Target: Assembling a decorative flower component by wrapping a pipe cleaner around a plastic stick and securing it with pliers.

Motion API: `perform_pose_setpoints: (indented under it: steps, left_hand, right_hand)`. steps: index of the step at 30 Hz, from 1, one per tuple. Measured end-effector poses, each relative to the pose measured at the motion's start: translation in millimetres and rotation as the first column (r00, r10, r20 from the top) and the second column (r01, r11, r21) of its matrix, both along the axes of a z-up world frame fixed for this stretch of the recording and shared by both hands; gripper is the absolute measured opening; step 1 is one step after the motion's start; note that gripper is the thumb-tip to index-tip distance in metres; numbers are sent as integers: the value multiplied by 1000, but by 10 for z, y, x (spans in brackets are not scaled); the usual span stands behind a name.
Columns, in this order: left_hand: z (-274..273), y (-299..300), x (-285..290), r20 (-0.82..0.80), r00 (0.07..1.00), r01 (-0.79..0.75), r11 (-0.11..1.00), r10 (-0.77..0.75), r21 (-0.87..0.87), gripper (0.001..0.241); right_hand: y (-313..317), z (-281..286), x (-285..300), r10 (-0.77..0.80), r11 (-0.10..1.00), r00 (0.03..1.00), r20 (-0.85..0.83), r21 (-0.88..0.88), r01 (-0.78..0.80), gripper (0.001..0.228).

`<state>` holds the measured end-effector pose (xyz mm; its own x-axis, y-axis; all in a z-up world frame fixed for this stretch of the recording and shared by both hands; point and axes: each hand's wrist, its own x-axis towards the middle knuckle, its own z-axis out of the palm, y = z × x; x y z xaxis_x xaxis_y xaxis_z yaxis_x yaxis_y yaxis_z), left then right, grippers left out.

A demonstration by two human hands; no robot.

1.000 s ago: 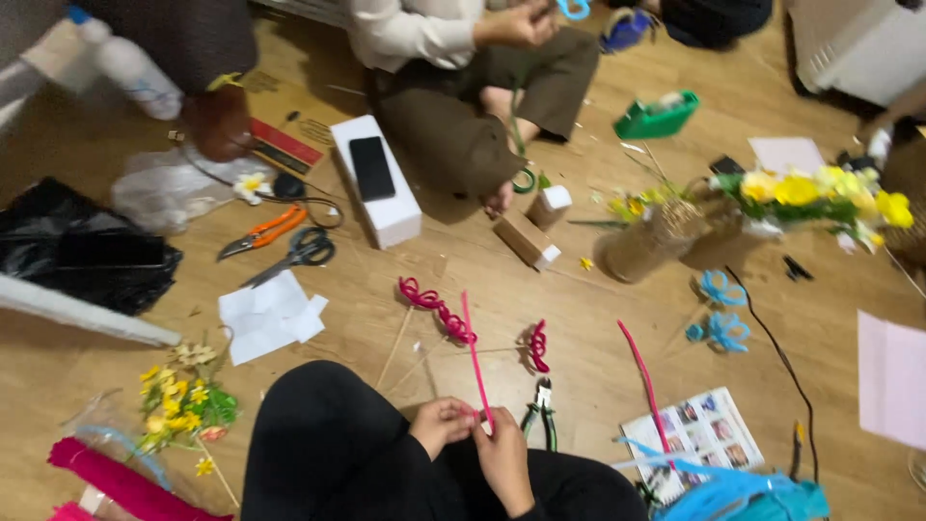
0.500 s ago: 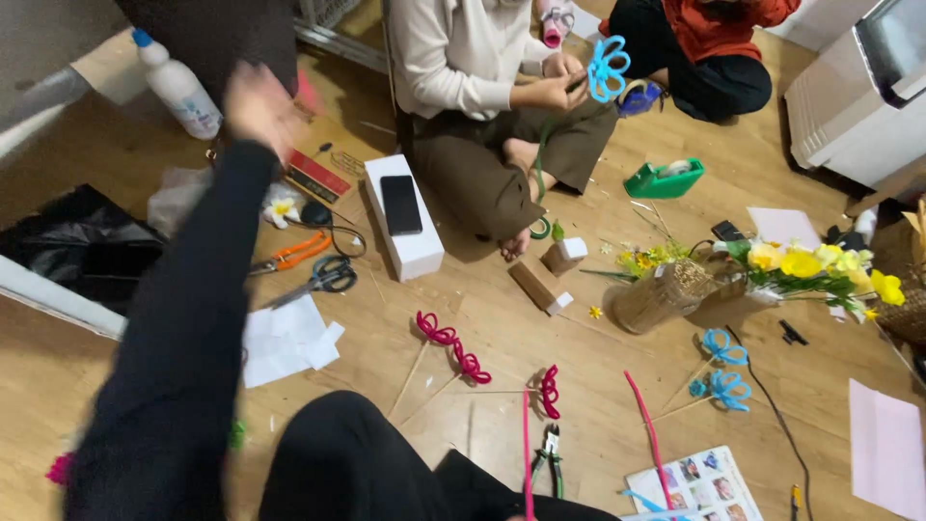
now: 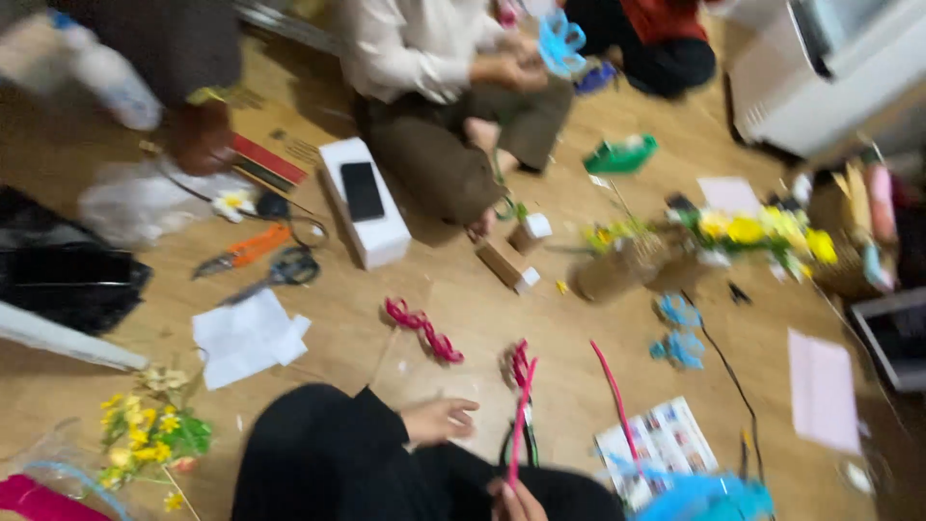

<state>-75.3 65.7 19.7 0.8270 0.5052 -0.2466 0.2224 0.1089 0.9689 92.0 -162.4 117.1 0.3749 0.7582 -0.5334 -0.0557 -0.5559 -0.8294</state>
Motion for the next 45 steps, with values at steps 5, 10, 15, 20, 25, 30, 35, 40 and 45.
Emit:
perform_pose_setpoints:
  steps: [5, 10, 15, 20, 25, 30, 35, 40, 45]
  left_hand:
    - [27, -925, 568, 111, 986, -43, 837, 123, -546, 63]
    - [734, -345, -468, 72, 411, -350, 230, 909, -908, 26]
    - [1039, 108, -1136, 251, 442, -377, 433, 861, -819, 26]
    - [540, -713, -550, 300, 679, -279, 614, 670, -739, 67]
    - [1388, -1842, 570, -65, 922, -365, 800, 381, -477, 78]
    - [1060, -1643, 676, -80, 937, -348, 893, 340, -284, 73]
    - [817, -1305, 405, -285, 943, -212, 971, 174, -111, 54]
    - [-241, -1468, 119, -562, 790, 180, 782, 247, 596, 39]
    - [-240, -1656, 164, -546, 835, 323, 742, 69, 588, 36]
  right_hand:
    - [-292, -320, -243, 235, 972, 944, -233, 70, -225, 16]
    - [-561, 606, 233, 399, 903, 903, 159, 99, -417, 24]
    - [-1399, 640, 1318, -344, 934, 849, 400, 54, 353, 46]
    - [-1189, 636, 1229, -465, 877, 733, 496, 368, 308, 21]
    - [-292, 840, 254, 331, 861, 931, 152, 354, -364, 43]
    - [-215, 512, 655, 25, 970, 904, -427, 227, 81, 38]
    - [-63, -662, 2131, -492, 511, 564, -663, 305, 804, 30]
    - [29, -1724, 3153, -608, 592, 534, 588, -113, 798, 49]
    - [13, -1323, 3031, -227, 716, 763, 606, -427, 552, 61]
